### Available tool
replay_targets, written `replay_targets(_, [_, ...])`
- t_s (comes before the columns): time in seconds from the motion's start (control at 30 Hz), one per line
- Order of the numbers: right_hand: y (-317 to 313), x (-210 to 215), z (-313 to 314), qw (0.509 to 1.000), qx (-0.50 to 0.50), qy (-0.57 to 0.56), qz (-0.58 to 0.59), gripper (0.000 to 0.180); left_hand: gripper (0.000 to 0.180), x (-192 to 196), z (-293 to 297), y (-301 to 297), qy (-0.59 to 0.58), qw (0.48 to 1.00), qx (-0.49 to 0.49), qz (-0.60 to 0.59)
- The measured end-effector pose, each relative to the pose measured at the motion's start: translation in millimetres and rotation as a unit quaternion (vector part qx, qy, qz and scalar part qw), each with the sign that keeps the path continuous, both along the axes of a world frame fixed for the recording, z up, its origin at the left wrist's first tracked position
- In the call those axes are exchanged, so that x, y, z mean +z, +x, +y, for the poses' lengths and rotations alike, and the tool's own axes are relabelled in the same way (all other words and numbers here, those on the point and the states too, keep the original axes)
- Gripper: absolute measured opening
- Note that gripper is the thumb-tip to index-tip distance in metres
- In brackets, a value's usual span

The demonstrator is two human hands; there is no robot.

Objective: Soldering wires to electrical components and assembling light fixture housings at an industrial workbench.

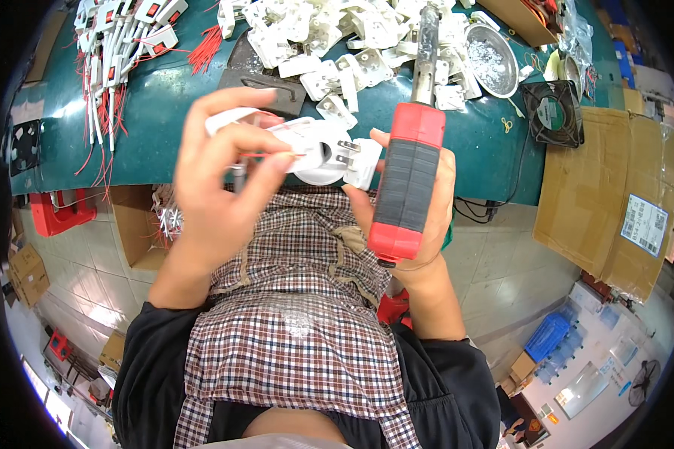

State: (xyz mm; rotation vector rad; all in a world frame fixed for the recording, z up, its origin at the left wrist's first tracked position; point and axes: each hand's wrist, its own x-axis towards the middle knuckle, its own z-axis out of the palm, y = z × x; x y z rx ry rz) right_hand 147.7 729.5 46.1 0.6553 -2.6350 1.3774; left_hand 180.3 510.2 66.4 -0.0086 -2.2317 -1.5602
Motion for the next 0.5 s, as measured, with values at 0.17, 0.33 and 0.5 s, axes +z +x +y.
replay_targets(0.17, [-14.9, -2.7, -9.0, 0.996, 0.055, 0.007, 0.067, 0.064, 0.008, 20.0, -70.5, 27.6, 0.045, 0.982, -0.094, -0.156])
replay_targets(0.33, [-22.3, -19.1, -12.5, 0.992, 0.091, -0.043, 0.078, 0.068, 0.012, 22.9, -136.8, 83.5, -0.085, 0.952, -0.086, -0.281])
replay_targets(0.5, [-31.0, 7.3, -20.3, 0.981, 0.151, 0.011, 0.122, 0.070, 0.017, 7.2, -156.9, 126.4, -0.348, 0.884, 0.017, -0.312])
